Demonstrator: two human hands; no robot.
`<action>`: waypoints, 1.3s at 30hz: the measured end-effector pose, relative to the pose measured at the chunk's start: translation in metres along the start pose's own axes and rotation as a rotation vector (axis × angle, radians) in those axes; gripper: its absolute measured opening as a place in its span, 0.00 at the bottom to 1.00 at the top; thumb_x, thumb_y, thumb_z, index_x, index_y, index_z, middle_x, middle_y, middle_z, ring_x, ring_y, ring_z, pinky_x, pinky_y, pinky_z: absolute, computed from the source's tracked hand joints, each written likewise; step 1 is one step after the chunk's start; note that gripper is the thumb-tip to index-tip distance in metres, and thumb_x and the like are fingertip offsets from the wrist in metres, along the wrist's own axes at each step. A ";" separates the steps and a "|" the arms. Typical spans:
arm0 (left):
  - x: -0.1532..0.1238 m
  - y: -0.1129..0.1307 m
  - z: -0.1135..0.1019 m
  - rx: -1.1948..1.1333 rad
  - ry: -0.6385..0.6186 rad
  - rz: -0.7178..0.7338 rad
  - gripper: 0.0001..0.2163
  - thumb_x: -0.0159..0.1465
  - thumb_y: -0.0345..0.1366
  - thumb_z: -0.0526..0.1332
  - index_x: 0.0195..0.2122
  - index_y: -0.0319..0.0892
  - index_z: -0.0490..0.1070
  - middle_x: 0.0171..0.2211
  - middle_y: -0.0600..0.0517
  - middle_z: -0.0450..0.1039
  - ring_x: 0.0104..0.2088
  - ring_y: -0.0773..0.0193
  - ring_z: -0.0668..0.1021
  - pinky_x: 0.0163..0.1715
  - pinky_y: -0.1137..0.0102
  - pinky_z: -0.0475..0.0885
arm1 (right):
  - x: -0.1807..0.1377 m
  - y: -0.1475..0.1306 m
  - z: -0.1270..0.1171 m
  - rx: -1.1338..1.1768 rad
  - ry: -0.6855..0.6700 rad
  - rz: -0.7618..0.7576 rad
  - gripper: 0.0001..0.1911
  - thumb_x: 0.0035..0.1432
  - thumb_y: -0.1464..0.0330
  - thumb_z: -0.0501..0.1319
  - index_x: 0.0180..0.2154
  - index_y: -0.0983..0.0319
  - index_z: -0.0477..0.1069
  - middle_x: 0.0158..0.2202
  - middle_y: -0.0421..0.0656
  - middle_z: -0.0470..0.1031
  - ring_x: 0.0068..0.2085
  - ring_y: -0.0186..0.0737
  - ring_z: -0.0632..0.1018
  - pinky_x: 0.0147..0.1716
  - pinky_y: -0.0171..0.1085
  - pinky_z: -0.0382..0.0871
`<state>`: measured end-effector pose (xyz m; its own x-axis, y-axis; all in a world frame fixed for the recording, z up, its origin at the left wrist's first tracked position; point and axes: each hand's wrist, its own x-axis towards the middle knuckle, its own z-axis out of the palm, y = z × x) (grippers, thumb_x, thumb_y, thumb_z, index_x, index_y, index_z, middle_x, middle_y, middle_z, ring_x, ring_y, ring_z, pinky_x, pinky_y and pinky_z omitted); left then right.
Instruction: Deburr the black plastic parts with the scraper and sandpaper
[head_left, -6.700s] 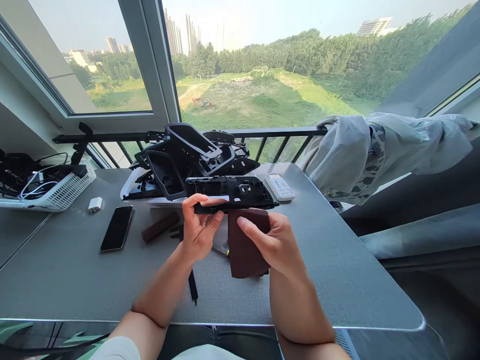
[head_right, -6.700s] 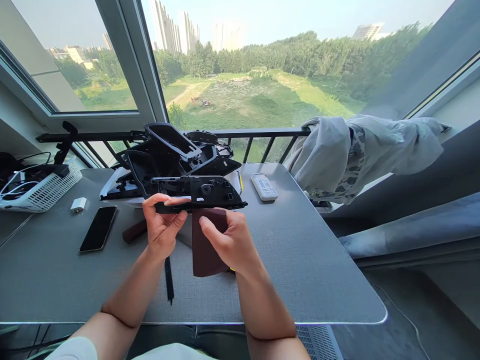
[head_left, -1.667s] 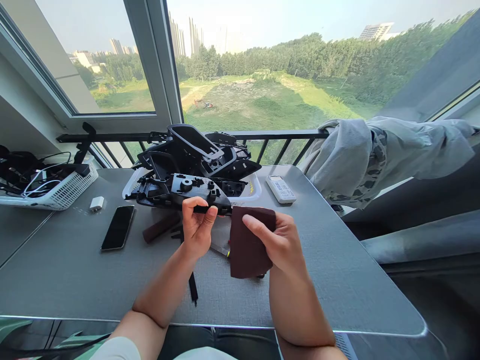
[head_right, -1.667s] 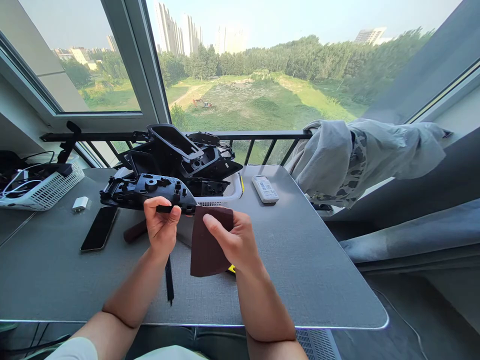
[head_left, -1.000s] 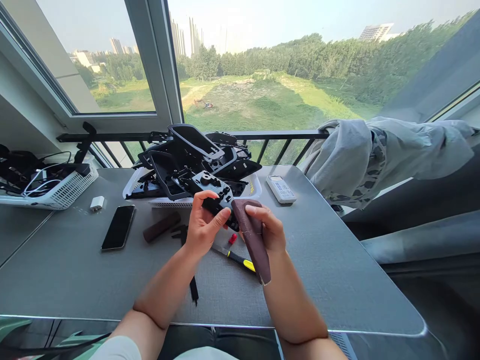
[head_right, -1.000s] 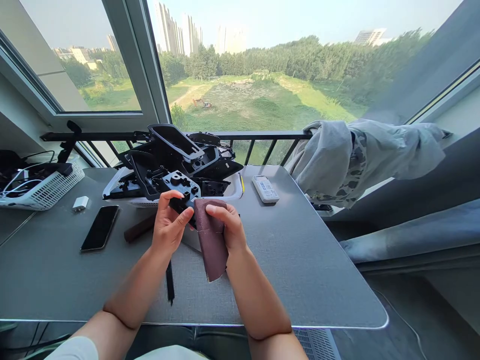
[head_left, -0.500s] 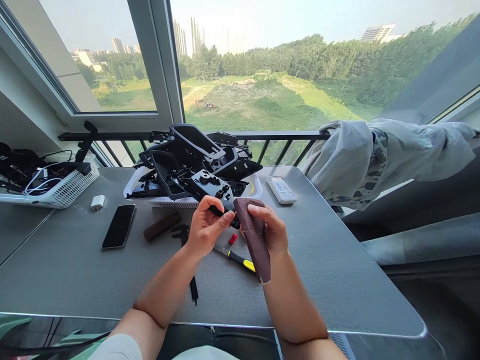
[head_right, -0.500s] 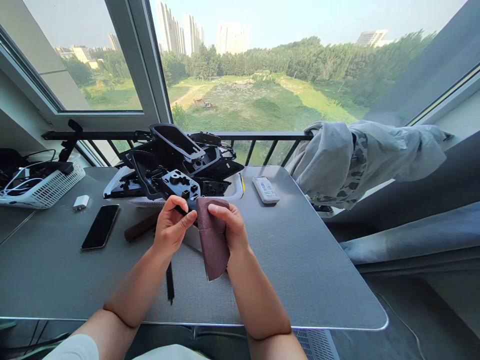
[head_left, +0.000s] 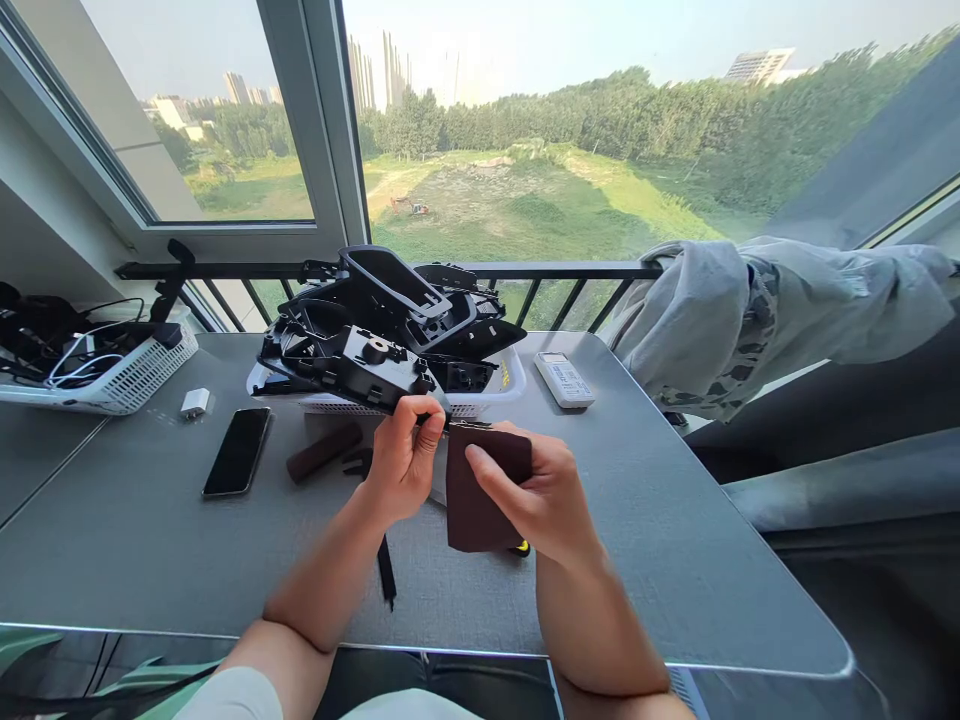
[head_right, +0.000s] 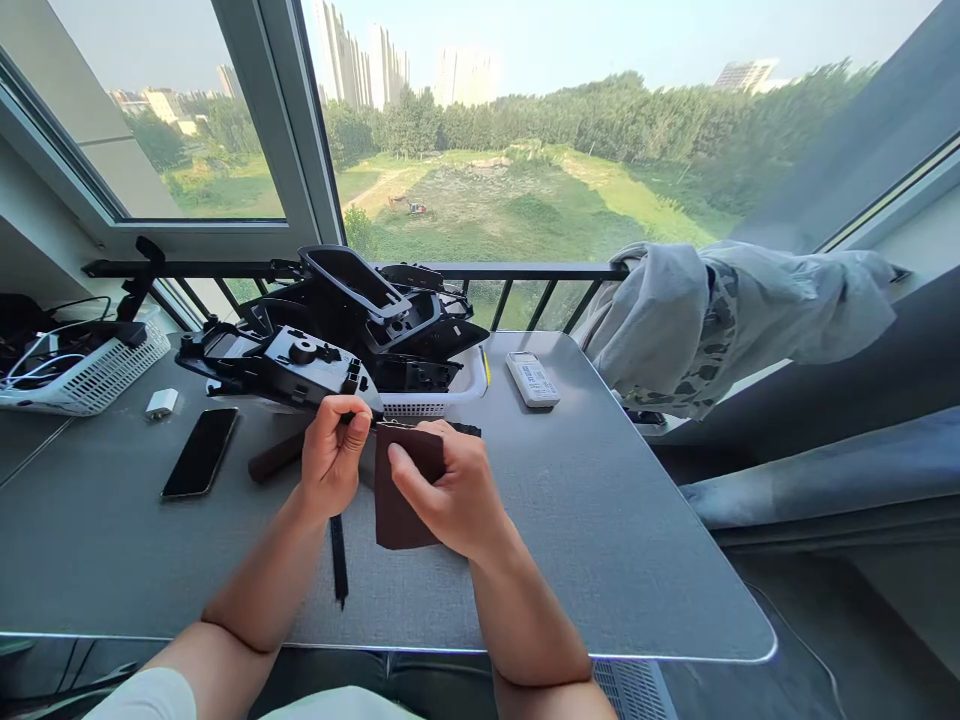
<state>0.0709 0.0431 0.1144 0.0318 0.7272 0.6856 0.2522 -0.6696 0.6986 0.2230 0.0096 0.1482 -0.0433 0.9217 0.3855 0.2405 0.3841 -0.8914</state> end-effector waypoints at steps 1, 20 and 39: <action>0.000 0.000 0.000 0.040 -0.011 0.024 0.06 0.70 0.40 0.54 0.37 0.46 0.66 0.24 0.58 0.67 0.21 0.71 0.66 0.23 0.74 0.61 | 0.000 0.000 0.001 -0.053 0.006 -0.025 0.18 0.53 0.67 0.61 0.15 0.60 0.60 0.17 0.36 0.61 0.21 0.31 0.64 0.17 0.31 0.55; 0.000 0.000 -0.002 0.049 -0.122 0.040 0.04 0.69 0.34 0.54 0.36 0.46 0.65 0.22 0.60 0.63 0.19 0.72 0.61 0.23 0.74 0.59 | 0.000 -0.003 -0.006 0.063 -0.047 0.143 0.17 0.53 0.65 0.62 0.16 0.61 0.62 0.16 0.35 0.61 0.19 0.29 0.62 0.16 0.30 0.55; 0.008 0.012 0.003 -0.898 -0.343 -0.603 0.14 0.58 0.46 0.68 0.40 0.46 0.72 0.17 0.60 0.59 0.14 0.77 0.58 0.11 0.81 0.52 | 0.019 0.018 0.001 1.110 0.134 0.446 0.15 0.42 0.65 0.70 0.15 0.59 0.65 0.11 0.35 0.66 0.13 0.30 0.67 0.11 0.29 0.66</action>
<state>0.0767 0.0416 0.1275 0.4381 0.8781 0.1923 -0.4648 0.0382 0.8846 0.2250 0.0337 0.1393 -0.0517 0.9976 -0.0457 -0.7602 -0.0690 -0.6460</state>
